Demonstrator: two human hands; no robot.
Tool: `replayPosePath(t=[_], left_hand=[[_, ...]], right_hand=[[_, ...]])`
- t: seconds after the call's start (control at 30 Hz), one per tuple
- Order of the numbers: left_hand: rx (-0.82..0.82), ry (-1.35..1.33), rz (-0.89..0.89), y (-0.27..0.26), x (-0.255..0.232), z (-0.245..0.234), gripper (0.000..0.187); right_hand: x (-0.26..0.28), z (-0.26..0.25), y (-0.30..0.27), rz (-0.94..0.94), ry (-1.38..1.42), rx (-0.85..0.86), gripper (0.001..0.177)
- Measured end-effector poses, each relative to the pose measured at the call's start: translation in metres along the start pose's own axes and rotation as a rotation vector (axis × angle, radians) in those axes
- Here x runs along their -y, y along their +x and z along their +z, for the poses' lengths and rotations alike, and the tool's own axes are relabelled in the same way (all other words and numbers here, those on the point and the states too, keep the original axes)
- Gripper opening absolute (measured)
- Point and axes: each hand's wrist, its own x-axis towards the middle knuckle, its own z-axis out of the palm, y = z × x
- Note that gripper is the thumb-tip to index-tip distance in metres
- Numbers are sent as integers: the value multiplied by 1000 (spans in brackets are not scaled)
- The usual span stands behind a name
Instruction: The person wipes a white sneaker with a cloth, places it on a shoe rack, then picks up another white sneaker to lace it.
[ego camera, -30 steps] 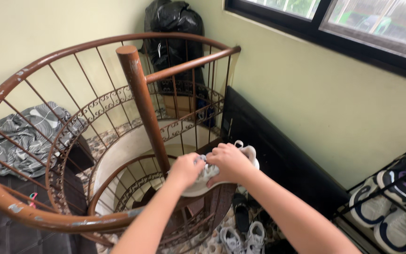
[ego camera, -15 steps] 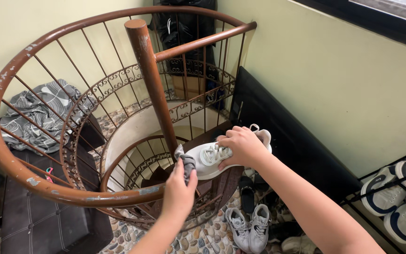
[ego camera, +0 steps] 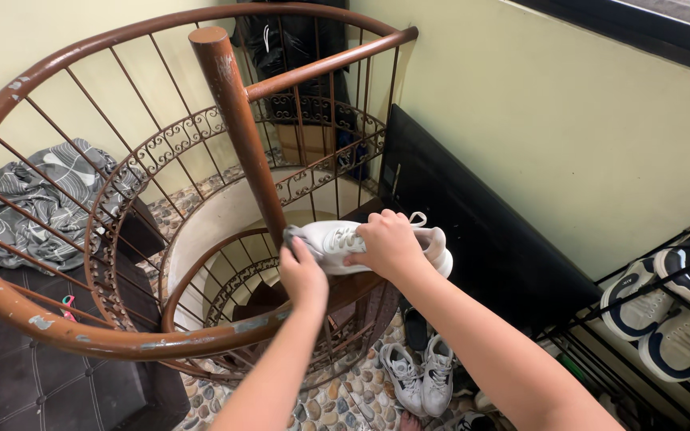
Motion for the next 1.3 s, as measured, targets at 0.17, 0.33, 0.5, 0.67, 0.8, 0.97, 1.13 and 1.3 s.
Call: replayPosePath(t=[0.17, 0.33, 0.5, 0.67, 0.8, 0.97, 1.13, 1.3], left_hand=[[37, 69, 214, -40, 21, 24, 40], [-91, 164, 182, 30, 18, 44, 39], [34, 281, 285, 74, -12, 48, 40], [23, 85, 752, 20, -12, 36, 29], [427, -15, 410, 62, -28, 35, 34], [796, 219, 178, 102, -50, 64, 66], [251, 254, 876, 16, -45, 33, 57], [249, 207, 896, -57, -14, 17, 81]], right_hand=[[11, 6, 4, 125, -76, -3, 57], [8, 4, 5, 116, -62, 32, 61], [2, 21, 4, 124, -51, -9, 50], [6, 23, 6, 176, -140, 6, 49], [19, -5, 2, 235, 162, -90, 127], [21, -5, 8, 430, 425, -326, 79], [17, 13, 21, 855, 617, -485, 59], [-2, 29, 29, 1083, 793, -797, 61]])
